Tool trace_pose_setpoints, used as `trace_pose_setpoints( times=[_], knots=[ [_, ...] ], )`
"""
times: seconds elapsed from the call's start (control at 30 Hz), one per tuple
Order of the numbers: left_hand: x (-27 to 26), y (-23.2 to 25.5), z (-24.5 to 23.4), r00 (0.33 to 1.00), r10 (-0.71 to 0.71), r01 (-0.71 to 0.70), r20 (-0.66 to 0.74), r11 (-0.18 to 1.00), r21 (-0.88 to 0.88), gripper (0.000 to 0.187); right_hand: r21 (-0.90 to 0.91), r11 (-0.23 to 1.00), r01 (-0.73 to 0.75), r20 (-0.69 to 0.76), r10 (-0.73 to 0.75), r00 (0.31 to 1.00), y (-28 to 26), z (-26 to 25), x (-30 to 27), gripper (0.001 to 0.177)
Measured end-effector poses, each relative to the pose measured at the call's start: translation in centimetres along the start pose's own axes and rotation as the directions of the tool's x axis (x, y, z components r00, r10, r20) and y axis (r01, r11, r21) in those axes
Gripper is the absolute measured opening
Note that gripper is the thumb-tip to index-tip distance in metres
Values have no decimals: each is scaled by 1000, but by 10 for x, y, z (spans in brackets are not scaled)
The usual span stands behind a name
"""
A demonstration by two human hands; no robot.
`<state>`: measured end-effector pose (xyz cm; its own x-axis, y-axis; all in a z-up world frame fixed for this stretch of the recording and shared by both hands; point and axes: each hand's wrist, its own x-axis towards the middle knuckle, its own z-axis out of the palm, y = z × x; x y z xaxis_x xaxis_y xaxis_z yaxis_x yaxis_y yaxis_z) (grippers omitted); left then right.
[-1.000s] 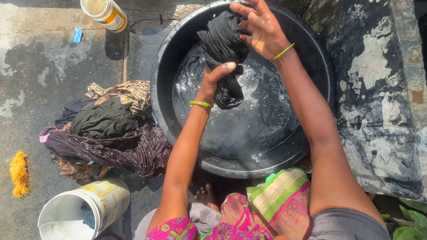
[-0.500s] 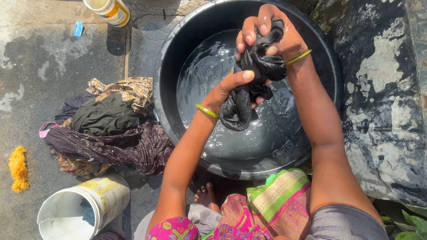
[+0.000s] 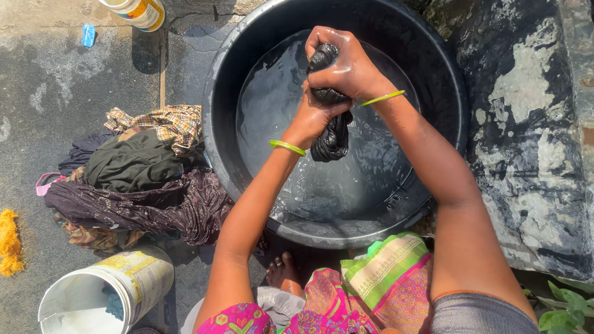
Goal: The person washes several items of clothing by hand in a tub of soapy water, scrubbing and wringing out each piece individually.
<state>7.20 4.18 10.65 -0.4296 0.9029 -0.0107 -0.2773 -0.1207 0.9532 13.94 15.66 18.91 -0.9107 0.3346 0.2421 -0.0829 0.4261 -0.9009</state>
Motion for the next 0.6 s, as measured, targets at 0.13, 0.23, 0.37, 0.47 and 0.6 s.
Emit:
trace_pose_setpoints(
  times=[0.13,0.23,0.37,0.47,0.6],
  knots=[
    [17,-25,-4,990,-2,25,-139,986,163,34,-198,980,36,-163,-69,984,40,17,11,28],
    [22,-33,-10,977,-25,83,-210,959,272,36,-274,959,-68,-254,-5,967,66,30,16,30],
    [24,-31,-16,940,-142,303,-311,767,565,43,-322,941,-98,-348,-21,937,92,50,21,37],
    [13,-35,-8,901,-5,292,-434,747,597,87,-366,918,-150,-418,-18,908,106,57,25,45],
    [12,-40,-5,916,269,70,-298,624,778,134,-203,940,-275,-588,107,802,117,49,43,52]
  ],
)
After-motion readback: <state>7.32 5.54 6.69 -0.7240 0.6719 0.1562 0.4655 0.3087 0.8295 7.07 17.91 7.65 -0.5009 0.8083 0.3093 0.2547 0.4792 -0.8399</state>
